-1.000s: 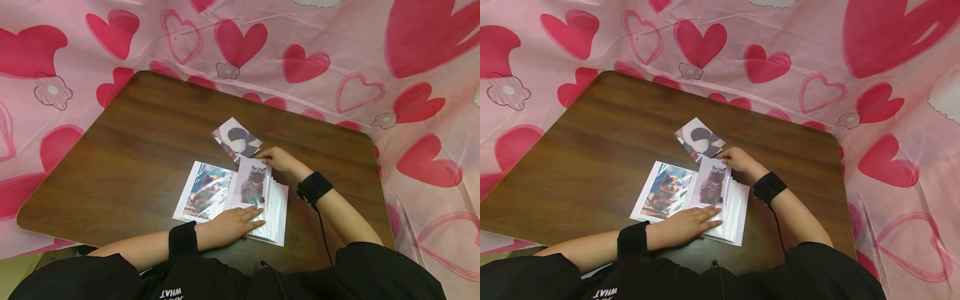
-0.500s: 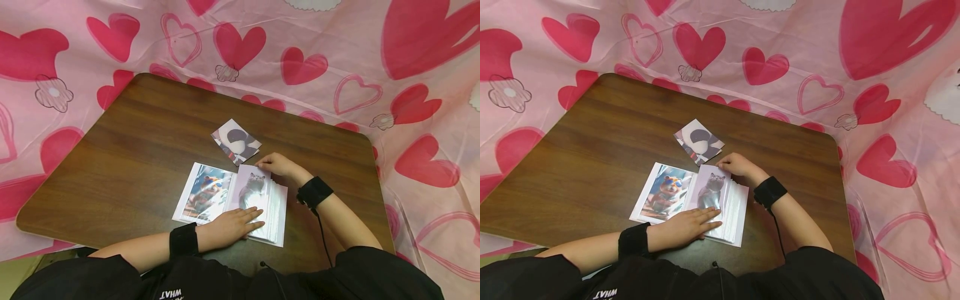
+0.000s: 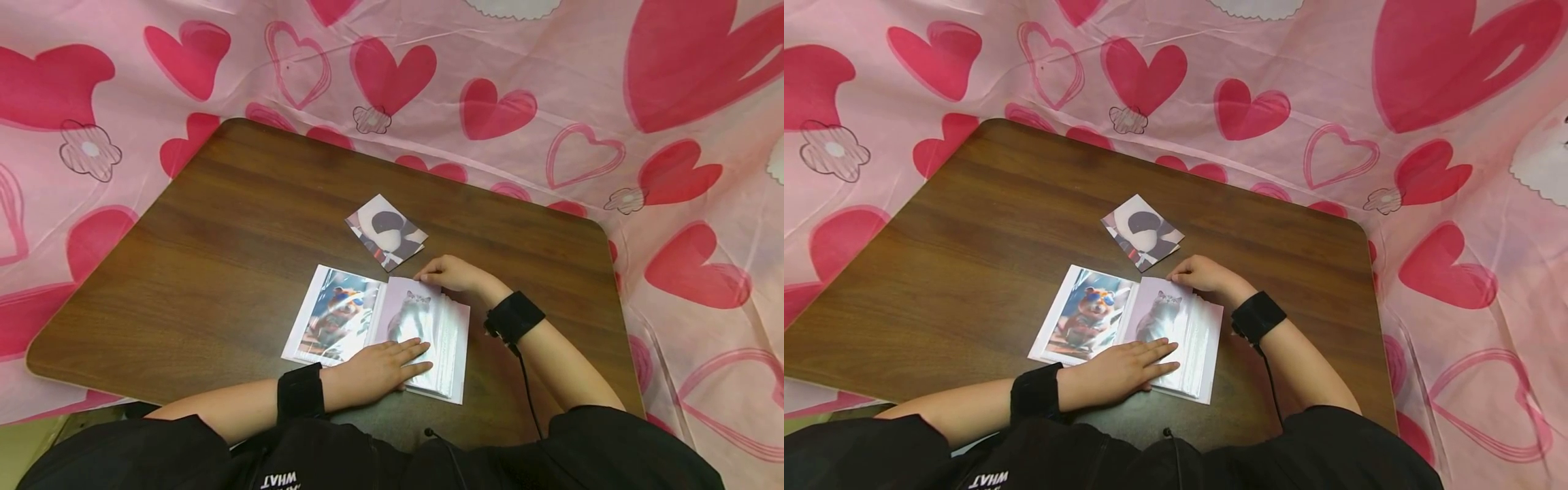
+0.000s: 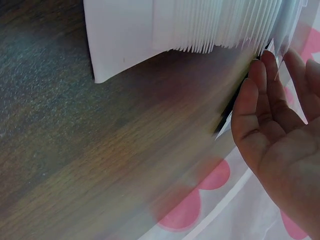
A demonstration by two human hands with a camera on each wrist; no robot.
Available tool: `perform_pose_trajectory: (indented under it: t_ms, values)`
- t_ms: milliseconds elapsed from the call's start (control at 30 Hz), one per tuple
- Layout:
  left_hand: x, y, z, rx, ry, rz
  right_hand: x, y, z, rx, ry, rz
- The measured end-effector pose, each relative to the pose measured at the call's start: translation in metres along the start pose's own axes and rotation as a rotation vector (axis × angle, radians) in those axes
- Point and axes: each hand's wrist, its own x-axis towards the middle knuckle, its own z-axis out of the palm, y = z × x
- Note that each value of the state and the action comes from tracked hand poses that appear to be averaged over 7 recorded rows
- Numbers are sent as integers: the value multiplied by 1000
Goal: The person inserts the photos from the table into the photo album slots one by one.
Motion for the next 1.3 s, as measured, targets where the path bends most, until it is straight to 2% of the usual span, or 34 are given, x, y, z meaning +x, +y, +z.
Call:
perform_pose_trajectory:
  t_ms: [200, 367, 667, 767, 833, 933, 1000, 1067, 1167, 1300]
  values:
    - [0, -1, 1, -22, 13, 0, -1, -4, 2, -13, -45, -19]
    - [0, -2, 2, -35, 18, -3, -2, -5, 3, 13, -56, -9]
    - [0, -5, 4, -60, 25, -1, -4, -8, 3, -15, -73, -28]
    - [1, -4, 4, -49, 18, -1, -2, -6, 2, -24, -50, -17]
    - [1, -4, 4, -43, 15, -2, 4, -3, -1, -51, 12, 2]
    - [0, -3, 2, -35, 9, -11, 23, 3, -9, -114, 177, 81]
    - [-1, -3, 1, -31, 12, -19, 38, 9, -16, -137, 295, 164]
    - [0, -2, -1, -23, 13, -26, 54, 13, -21, -135, 373, 246]
    - [1, 1, -3, 5, 13, -31, 73, 15, -24, -147, 403, 348]
    - [2, 4, -5, 37, 0, -33, 89, 11, -19, -222, 364, 451]
